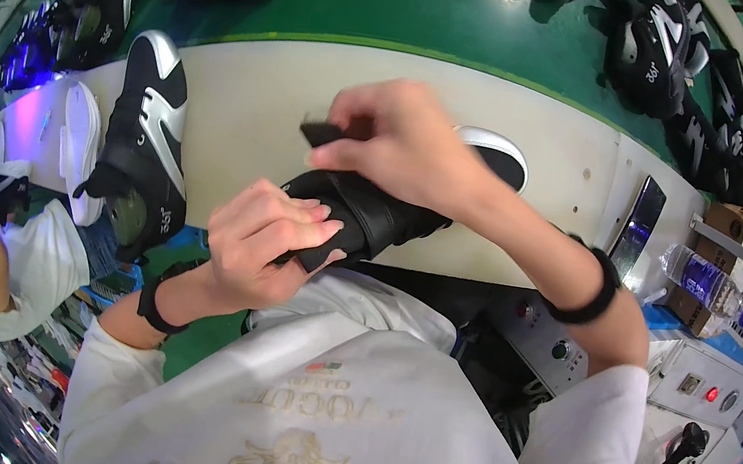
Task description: Inspecting and preparing sneakers on a conveyor belt in a shoe factory.
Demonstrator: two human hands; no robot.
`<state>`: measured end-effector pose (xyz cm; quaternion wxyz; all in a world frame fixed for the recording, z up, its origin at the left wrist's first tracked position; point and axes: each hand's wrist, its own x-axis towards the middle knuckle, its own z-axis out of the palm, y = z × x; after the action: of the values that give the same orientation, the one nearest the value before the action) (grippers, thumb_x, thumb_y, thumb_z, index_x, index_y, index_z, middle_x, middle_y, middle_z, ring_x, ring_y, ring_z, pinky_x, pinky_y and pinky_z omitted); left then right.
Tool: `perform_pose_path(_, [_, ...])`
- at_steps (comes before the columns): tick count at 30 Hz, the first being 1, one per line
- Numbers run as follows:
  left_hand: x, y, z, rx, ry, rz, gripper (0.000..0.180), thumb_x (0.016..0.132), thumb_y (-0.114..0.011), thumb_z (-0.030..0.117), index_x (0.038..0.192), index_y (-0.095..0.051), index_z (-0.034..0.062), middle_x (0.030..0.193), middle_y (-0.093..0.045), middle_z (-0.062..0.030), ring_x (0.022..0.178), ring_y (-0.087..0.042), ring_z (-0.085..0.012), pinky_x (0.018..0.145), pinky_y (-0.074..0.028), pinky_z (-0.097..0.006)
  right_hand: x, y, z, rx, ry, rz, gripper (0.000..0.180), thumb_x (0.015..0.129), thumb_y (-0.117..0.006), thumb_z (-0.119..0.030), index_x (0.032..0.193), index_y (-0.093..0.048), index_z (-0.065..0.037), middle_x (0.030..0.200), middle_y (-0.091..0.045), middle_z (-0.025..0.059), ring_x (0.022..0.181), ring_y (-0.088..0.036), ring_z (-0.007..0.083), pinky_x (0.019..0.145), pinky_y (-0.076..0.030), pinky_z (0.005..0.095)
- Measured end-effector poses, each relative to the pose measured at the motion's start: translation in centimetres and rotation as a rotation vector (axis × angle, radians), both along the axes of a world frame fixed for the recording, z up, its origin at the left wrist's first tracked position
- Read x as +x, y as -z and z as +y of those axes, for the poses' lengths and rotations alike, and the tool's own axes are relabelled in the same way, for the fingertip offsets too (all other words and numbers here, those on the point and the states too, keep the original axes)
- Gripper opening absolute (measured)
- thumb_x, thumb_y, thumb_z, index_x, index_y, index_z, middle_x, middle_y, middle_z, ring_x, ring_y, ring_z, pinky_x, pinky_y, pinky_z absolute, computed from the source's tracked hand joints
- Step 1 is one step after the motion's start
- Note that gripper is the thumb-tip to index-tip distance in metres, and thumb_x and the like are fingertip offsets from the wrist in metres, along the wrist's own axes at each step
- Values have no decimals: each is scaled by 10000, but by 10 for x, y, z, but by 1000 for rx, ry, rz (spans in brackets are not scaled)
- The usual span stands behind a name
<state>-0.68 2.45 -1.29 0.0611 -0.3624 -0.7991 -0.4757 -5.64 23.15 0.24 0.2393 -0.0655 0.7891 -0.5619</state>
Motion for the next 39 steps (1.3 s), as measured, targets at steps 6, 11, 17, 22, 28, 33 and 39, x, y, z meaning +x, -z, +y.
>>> perform_pose_path(6, [3, -5, 3, -106, 9, -2, 398, 632, -836, 98, 960, -613, 65, 913, -625, -62, 805, -623, -260, 630, -514, -347, -10, 27, -16, -10, -117, -199, 264, 775, -761, -96, 700, -523, -10, 629, -533, 34, 628, -481, 130, 593, -412, 334])
perform_pose_path(11, [2, -4, 4, -233, 105, 34, 462, 717, -838, 249, 1043, -586, 40, 992, -624, -111, 878, -593, -302, 707, -503, -383, -19, 55, -36, 171, -127, 31, 170, 784, -717, -53, 741, -566, 11, 698, -629, 124, 668, -589, 238, 639, -472, 388])
perform_pose_path(17, [9, -2, 14, -217, -302, 95, 397, 719, -822, 213, 1028, -631, 53, 1002, -632, -76, 893, -602, -295, 756, -485, -394, -88, 62, 59, 285, 696, 604, 363, 838, -755, -230, 1128, -674, -29, 1087, -670, 172, 935, -670, 249, 799, -532, 354])
perform_pose_path(22, [-73, 12, 72, -166, -553, 92, 321, 798, -760, 176, 1047, -607, 42, 1001, -610, -97, 964, -567, -319, 855, -439, -427, -123, 85, 170, 620, 962, 465, 708, 738, -825, -427, 1151, -554, 80, 1142, -591, 309, 1060, -590, 439, 912, -476, 482])
perform_pose_path(28, [-147, -6, 119, -29, -503, 308, 99, 882, -605, 7, 974, -568, 11, 985, -612, -135, 961, -569, -331, 873, -447, -422, -170, 157, 189, 506, 1067, 460, 750, 693, -833, -321, 1240, -470, 42, 1134, -608, 276, 1053, -605, 430, 915, -481, 474])
perform_pose_path(33, [-88, -2, 80, -86, -271, 191, 98, 855, -564, -92, 870, -591, 0, 989, -663, -146, 1001, -624, -334, 882, -490, -408, -148, 107, 193, 394, 1212, 380, 590, 684, -748, -229, 1192, -579, 18, 1066, -662, 253, 1013, -634, 428, 924, -488, 477])
perform_pose_path(39, [-43, -15, 40, -199, -208, -46, 291, 852, -653, -13, 1142, -629, 0, 1231, -637, -175, 1263, -539, -351, 1042, -435, -441, -37, -54, 187, -89, 1020, 393, 331, 832, -738, -306, 1051, -719, -59, 808, -644, -21, 666, -557, 53, 545, -439, 217])
